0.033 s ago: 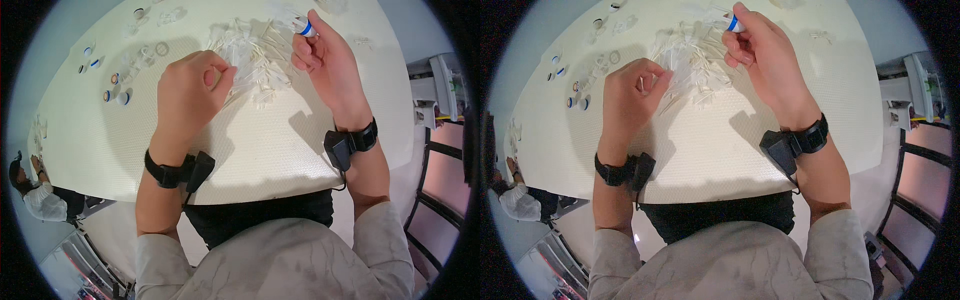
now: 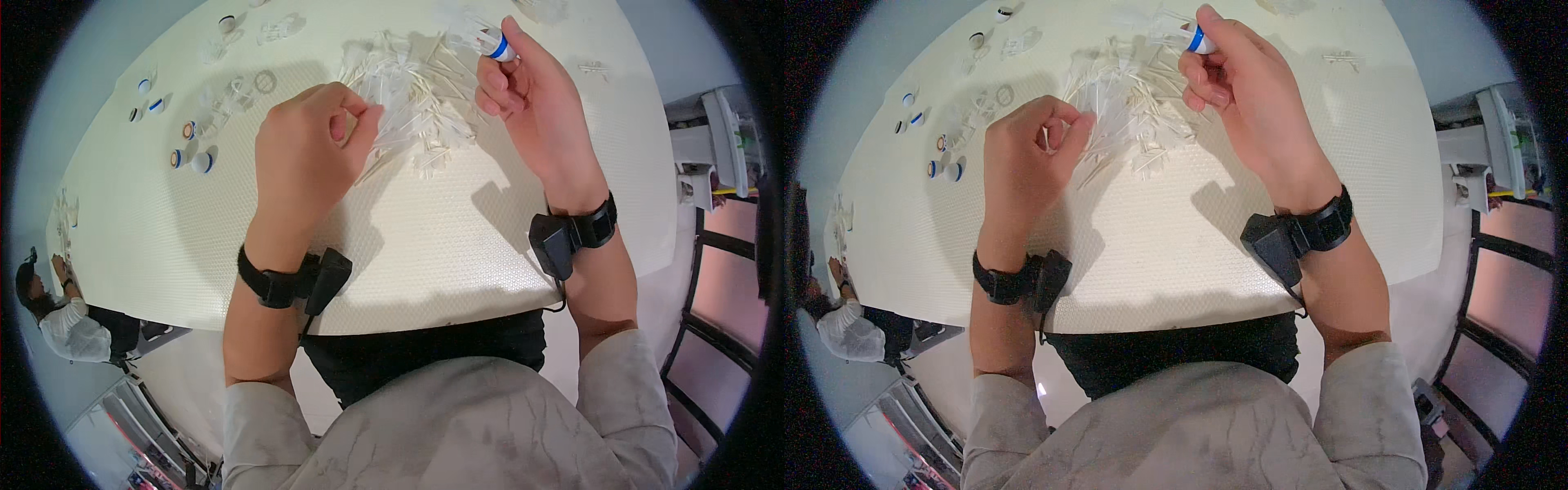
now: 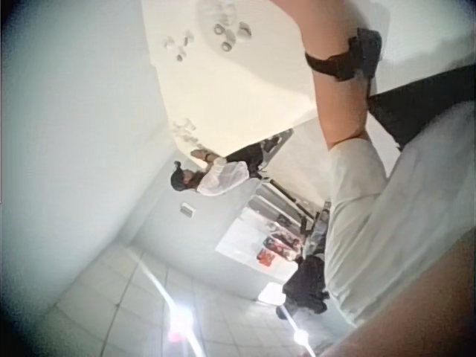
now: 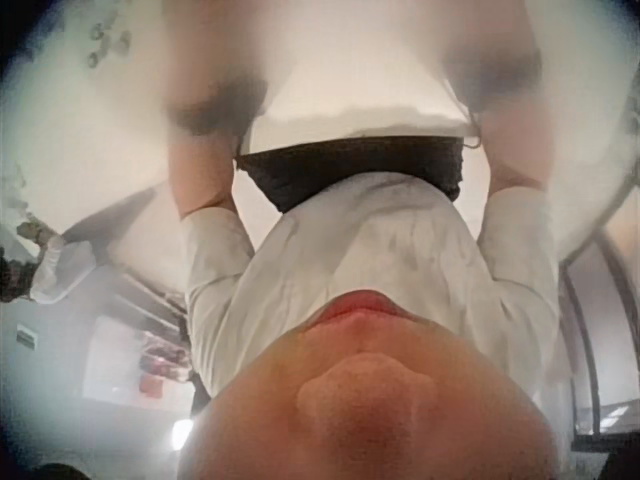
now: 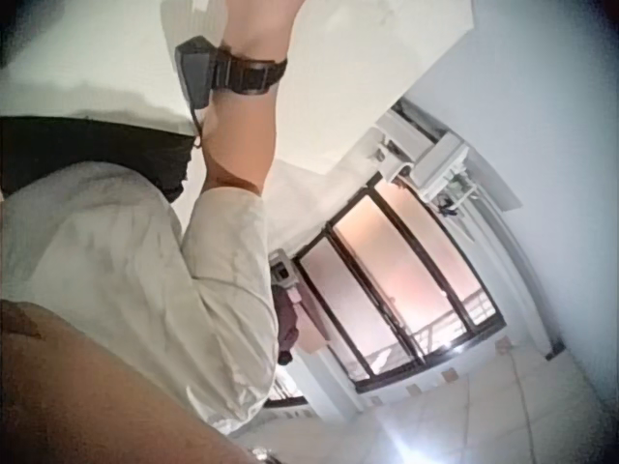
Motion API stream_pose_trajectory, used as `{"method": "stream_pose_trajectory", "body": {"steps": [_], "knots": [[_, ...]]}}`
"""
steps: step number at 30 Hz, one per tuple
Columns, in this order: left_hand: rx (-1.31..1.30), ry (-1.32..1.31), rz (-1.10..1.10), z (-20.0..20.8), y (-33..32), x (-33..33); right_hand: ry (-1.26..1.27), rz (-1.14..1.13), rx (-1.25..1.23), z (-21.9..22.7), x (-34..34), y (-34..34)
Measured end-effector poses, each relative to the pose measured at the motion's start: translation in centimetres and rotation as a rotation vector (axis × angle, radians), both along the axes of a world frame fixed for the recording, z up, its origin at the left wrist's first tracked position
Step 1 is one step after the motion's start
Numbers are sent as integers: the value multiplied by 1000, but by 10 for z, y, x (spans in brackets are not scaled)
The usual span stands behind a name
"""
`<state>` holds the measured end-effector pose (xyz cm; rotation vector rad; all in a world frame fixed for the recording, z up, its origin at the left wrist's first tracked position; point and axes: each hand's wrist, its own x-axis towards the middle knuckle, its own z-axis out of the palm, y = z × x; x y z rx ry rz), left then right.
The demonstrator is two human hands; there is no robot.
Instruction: Assembling shuttlecocks by inserting feathers into a base.
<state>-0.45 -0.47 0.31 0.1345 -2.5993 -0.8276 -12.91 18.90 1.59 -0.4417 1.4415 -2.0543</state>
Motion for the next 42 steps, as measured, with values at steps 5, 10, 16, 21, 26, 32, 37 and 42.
{"method": "stream_pose_trajectory", "body": {"steps": [5,10,16,21,26,32,37,42], "knots": [[53,-275,118,12,-12,6,-129,-106,1,10,6,-2],[56,-265,70,5,-18,5,-190,-133,5,13,8,-7],[90,-211,124,23,-19,7,-14,-33,-22,-4,-3,4],[191,-268,157,24,-20,8,-50,-60,-50,-6,-3,4],[185,-270,206,23,-23,5,-51,-67,-30,-5,-4,5],[318,-218,194,21,-26,6,-70,8,-25,-7,-2,3],[338,-184,187,22,-27,6,-185,196,-48,-7,0,1],[357,-213,141,20,-24,7,-194,173,-1,-7,3,0]]}}
